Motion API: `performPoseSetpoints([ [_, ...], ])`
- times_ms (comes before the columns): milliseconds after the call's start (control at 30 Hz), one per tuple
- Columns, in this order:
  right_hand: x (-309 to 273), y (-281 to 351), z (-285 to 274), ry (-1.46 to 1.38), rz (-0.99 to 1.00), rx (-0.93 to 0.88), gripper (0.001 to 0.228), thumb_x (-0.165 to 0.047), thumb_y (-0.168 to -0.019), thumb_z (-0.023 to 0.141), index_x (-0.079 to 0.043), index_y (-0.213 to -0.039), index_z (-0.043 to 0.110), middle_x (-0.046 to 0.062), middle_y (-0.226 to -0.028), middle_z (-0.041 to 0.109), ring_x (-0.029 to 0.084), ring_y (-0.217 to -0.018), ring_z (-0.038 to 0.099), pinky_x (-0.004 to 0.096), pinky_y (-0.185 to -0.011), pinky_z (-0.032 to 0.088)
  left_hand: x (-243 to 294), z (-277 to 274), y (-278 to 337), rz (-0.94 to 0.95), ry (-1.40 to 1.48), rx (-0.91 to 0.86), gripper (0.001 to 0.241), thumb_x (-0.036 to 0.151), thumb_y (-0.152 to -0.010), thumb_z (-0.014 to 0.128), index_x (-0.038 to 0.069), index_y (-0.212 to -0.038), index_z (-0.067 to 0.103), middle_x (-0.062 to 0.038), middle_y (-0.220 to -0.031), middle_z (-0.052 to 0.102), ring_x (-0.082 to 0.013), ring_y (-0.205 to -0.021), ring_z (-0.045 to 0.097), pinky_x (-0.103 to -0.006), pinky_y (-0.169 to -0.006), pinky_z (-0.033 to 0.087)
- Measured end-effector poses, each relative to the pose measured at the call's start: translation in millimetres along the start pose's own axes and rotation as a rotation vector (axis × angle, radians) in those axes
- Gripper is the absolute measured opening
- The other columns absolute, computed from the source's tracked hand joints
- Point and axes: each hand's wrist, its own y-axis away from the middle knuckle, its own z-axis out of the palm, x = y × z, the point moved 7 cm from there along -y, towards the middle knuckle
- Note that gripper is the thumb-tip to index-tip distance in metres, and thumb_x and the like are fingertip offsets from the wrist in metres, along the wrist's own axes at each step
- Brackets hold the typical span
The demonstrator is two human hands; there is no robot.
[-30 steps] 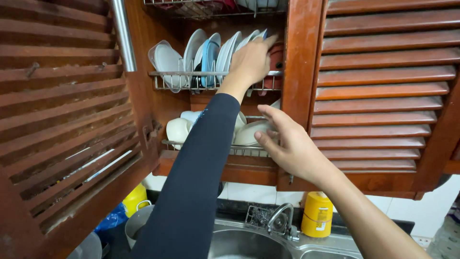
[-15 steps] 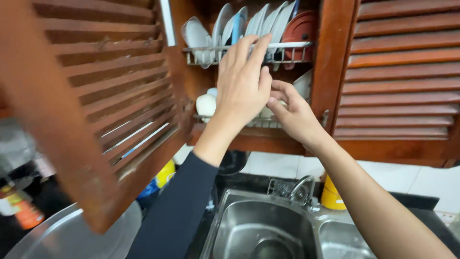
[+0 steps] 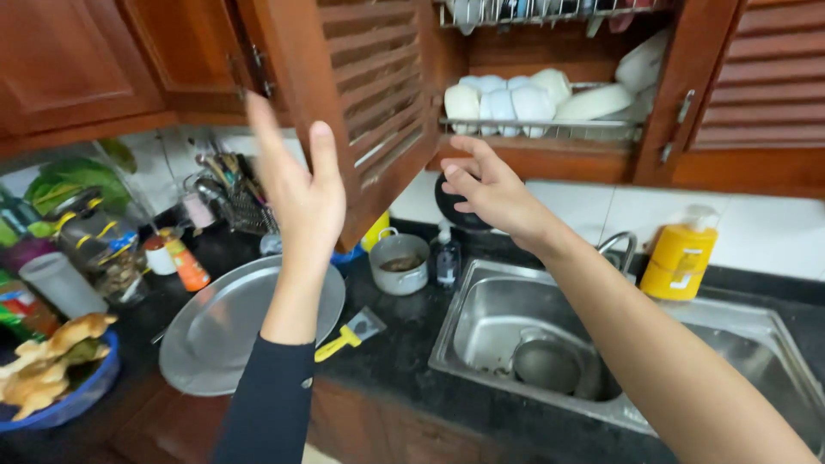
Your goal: Organizing clean bowls and plates into a kitchen cabinet and moving trays.
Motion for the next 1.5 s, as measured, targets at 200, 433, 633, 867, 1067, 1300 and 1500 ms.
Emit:
performPoseSetpoints([
  [200, 25, 36, 10, -0.019, 0.141, 0.017, 0.059, -0.036, -0.101, 0.048, -0.015, -0.154, 0.034, 0.009, -0.146, 0.058, 0.024, -0.123, 0.063, 0.038, -0.095, 0.054, 18, 27, 38, -0.064, 0.155, -0.181, 0.050, 0.032, -0.112, 0.050, 0.000, -0.151, 0.046, -0.024, -0.147, 0.054, -0.0367, -0.138, 0.053, -0.0434, -0.117, 0.040],
  [433, 69, 90, -57, -0.217, 0.316, 0.284, 0.058, -0.045, -0.105, 0.038, -0.013, -0.153, 0.033, 0.006, -0.148, 0.049, 0.027, -0.120, 0.066, 0.043, -0.098, 0.056, 106, 125, 83, -0.032, 0.560, -0.404, 0.054, 0.030, -0.108, 0.055, 0.004, -0.154, 0.043, -0.019, -0.150, 0.049, -0.0290, -0.126, 0.056, -0.0365, -0.112, 0.046],
  [633, 91, 104, -128, -0.355, 0.341, 0.416, 0.053, -0.044, -0.106, 0.032, -0.012, -0.143, 0.049, 0.010, -0.130, 0.066, 0.022, -0.101, 0.067, 0.040, -0.087, 0.057, 127, 231, 103, 0.106, 0.787, -0.473, 0.062, 0.025, -0.105, 0.062, 0.006, -0.159, 0.039, -0.017, -0.159, 0.037, -0.0325, -0.145, 0.044, -0.0393, -0.120, 0.043],
  [867, 140, 74, -166, -0.332, 0.332, 0.418, 0.043, -0.027, -0.104, 0.045, -0.010, -0.144, 0.048, 0.012, -0.127, 0.067, 0.021, -0.098, 0.068, 0.040, -0.090, 0.057, 92, 284, 135, 0.101, 0.741, -0.743, 0.066, 0.023, -0.103, 0.061, 0.003, -0.160, 0.035, -0.024, -0.164, 0.038, -0.0366, -0.155, 0.036, -0.0429, -0.125, 0.032],
  [1067, 218, 28, -105, -0.317, 0.469, 0.194, 0.041, -0.025, -0.104, 0.044, -0.006, -0.139, 0.054, 0.011, -0.127, 0.070, 0.025, -0.106, 0.069, 0.041, -0.092, 0.055, -73, 234, 208, -0.186, 0.415, -0.828, 0.066, 0.025, -0.097, 0.065, 0.007, -0.156, 0.041, -0.021, -0.154, 0.051, -0.0341, -0.141, 0.051, -0.0405, -0.117, 0.042],
  [1300, 307, -45, 27, -0.297, 0.607, -0.052, 0.040, -0.026, -0.103, 0.047, -0.007, -0.138, 0.054, 0.014, -0.134, 0.068, 0.029, -0.116, 0.069, 0.043, -0.096, 0.054, -373, 36, 306, -0.971, 0.089, -0.609, 0.065, 0.022, -0.089, 0.063, 0.014, -0.152, 0.047, -0.016, -0.136, 0.069, -0.0252, -0.112, 0.072, -0.0383, -0.088, 0.056],
  [1500, 406, -113, 168, -0.362, 0.718, -0.162, 0.046, -0.034, -0.102, 0.050, -0.010, -0.141, 0.051, 0.014, -0.136, 0.066, 0.029, -0.121, 0.067, 0.048, -0.098, 0.053, -512, -189, 314, -0.993, -0.252, -0.343, 0.057, 0.015, -0.088, 0.058, 0.000, -0.143, 0.055, -0.020, -0.134, 0.065, -0.0278, -0.118, 0.067, -0.0361, -0.098, 0.051],
])
